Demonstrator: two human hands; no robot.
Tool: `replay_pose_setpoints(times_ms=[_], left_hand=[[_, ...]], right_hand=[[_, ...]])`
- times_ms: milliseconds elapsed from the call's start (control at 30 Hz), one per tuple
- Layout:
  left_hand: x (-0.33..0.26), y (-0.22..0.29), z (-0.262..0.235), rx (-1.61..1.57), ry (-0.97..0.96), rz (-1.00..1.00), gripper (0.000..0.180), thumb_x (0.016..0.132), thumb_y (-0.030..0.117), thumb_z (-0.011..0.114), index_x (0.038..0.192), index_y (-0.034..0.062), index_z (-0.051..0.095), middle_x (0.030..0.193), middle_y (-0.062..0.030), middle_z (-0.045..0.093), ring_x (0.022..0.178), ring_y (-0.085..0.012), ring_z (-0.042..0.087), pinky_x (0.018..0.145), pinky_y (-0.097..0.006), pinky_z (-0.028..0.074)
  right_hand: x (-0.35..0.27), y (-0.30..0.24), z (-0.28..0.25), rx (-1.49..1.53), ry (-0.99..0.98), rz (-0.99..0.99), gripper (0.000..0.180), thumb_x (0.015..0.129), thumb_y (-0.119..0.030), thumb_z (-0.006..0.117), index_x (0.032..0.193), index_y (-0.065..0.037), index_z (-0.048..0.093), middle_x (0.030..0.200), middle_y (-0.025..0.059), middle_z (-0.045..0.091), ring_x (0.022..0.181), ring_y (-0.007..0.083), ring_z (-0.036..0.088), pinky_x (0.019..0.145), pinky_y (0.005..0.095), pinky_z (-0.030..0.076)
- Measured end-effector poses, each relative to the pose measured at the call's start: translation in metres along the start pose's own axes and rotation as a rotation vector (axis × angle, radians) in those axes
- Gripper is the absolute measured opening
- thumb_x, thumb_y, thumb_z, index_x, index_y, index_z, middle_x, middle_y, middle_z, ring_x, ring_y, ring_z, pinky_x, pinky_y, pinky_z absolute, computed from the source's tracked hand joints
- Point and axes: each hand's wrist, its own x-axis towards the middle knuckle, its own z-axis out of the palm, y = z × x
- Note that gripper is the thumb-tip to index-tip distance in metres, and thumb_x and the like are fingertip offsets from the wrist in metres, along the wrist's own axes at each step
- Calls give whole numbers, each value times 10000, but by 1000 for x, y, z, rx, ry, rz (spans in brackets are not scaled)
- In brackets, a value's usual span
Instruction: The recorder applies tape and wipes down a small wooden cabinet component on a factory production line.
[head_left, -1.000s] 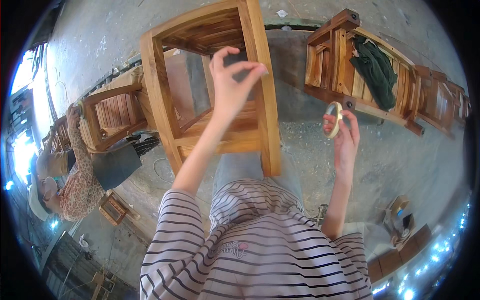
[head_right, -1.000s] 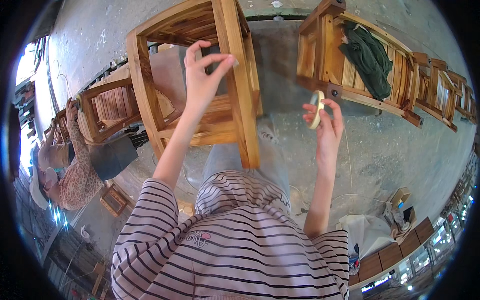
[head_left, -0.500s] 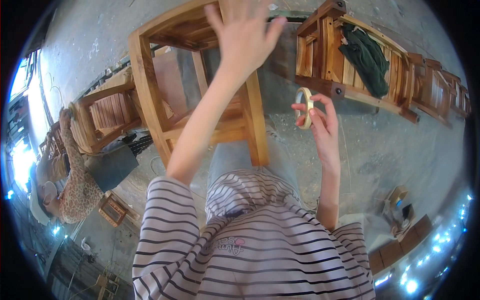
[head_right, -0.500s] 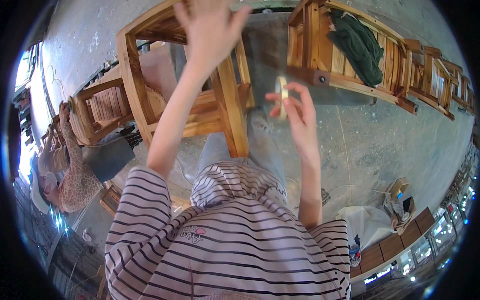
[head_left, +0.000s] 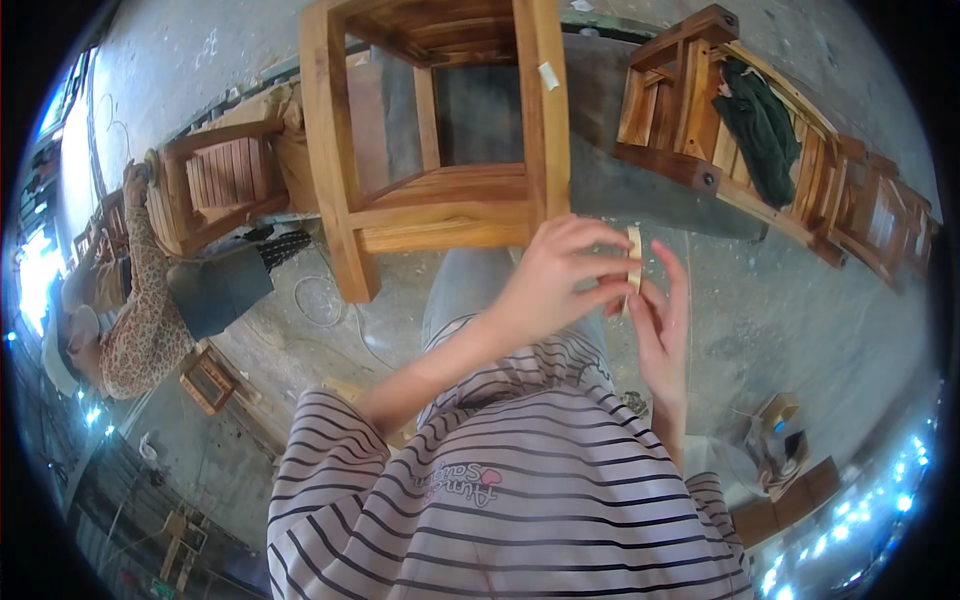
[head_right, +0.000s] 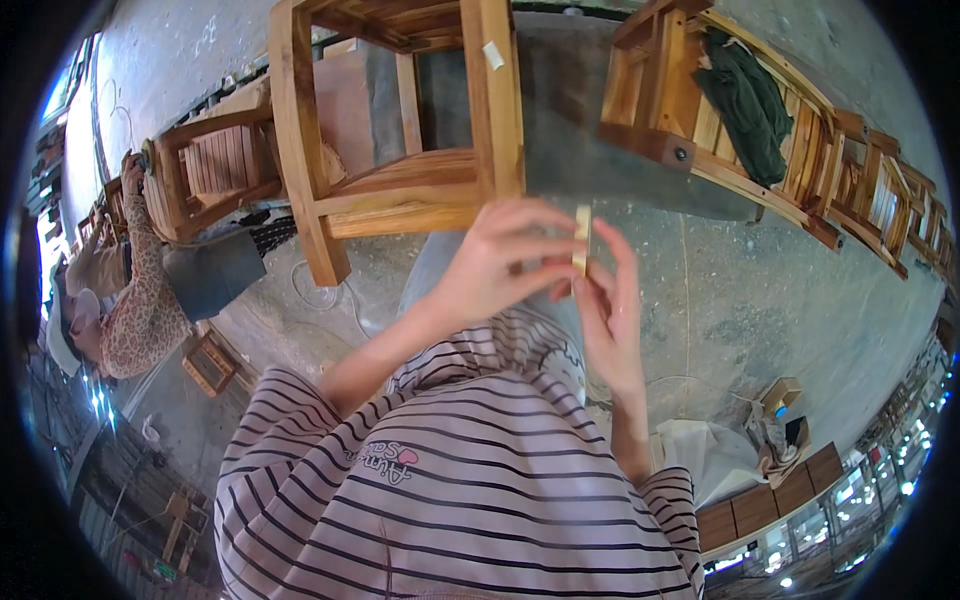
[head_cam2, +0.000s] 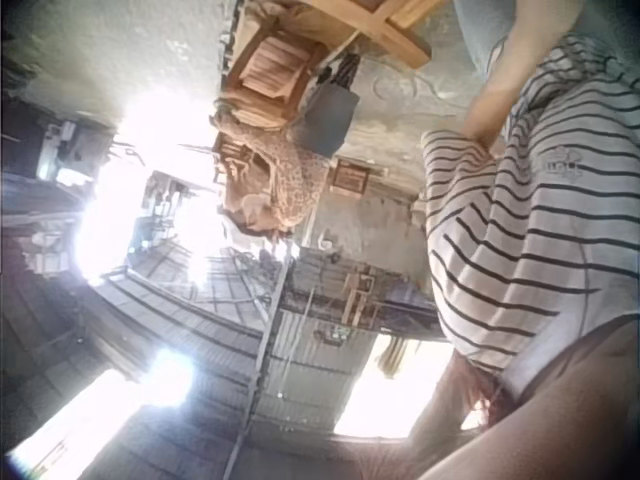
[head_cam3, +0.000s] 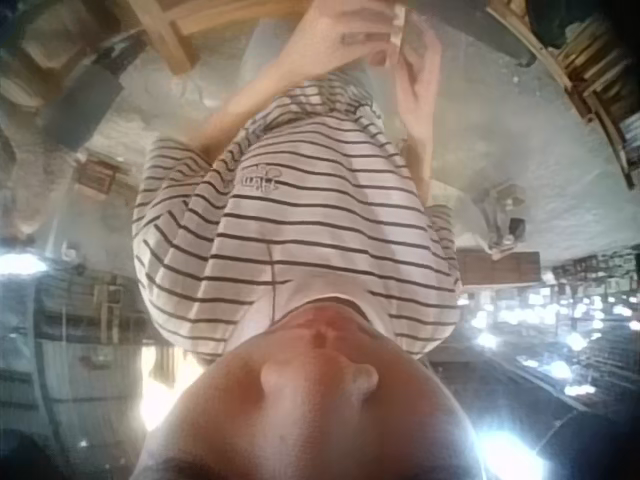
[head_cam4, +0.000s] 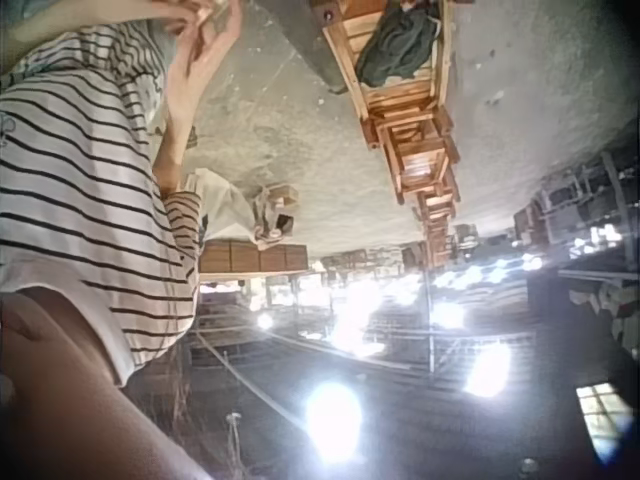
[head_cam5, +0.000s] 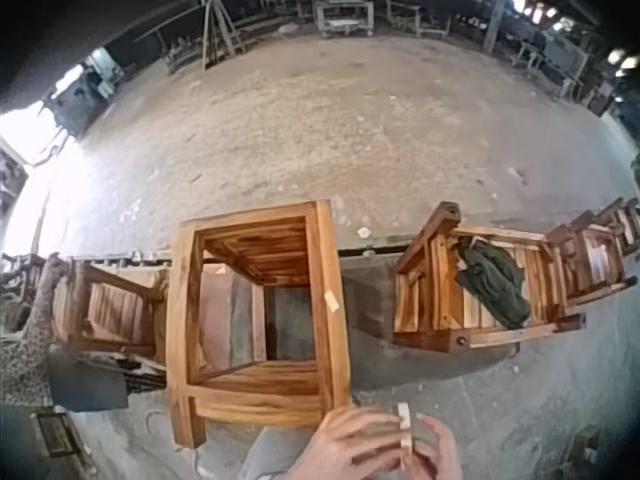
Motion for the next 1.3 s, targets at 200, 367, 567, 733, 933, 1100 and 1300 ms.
replay_pose_setpoints(times_ms=[200,367,567,733,933,1100,1300], left_hand=[[-59,10,2,-65,168,-48,148,724,156,770,863,134,728,925,23,635,992,-216,590,838,-388,414],[-95,19,-5,-141,291,-110,191,668,75,825,831,105,730,840,2,648,872,-203,608,784,-335,422],[-123,12,-30,-109,344,-184,169,677,62,817,814,107,729,832,2,648,837,-200,585,778,-326,401],[-149,14,-47,-127,429,-253,160,685,90,796,815,125,711,823,26,639,872,-206,558,812,-348,361],[-163,17,-80,-132,588,-237,150,683,56,784,796,113,703,817,13,631,867,-217,547,806,-343,365],[-157,-22,-151,-225,1021,-487,116,795,50,734,815,19,623,866,-99,619,759,-185,548,741,-274,434],[-134,-73,-217,322,551,-289,98,774,198,777,835,126,748,1159,-64,593,1201,-313,468,1033,-481,340]], right_hand=[[-42,14,34,-120,2,70,500,975,23,433,1447,-21,271,949,116,614,810,140,570,766,257,462],[-54,35,58,-284,178,41,285,956,36,480,1235,-15,470,805,77,624,718,81,561,677,221,457],[-72,54,97,-398,231,65,41,936,22,549,969,2,536,764,77,648,691,70,597,611,217,469],[-85,61,142,-451,294,1,58,920,21,576,956,3,534,839,115,679,714,88,623,643,230,495],[-81,64,184,-506,257,-211,83,922,31,568,983,1,520,866,140,674,740,123,635,661,240,503],[-86,58,215,-321,233,-236,105,954,47,495,1044,-2,471,861,156,653,723,162,622,674,257,505],[-76,52,232,-196,283,-111,116,969,52,450,1076,5,451,926,190,632,750,177,619,710,284,513]])
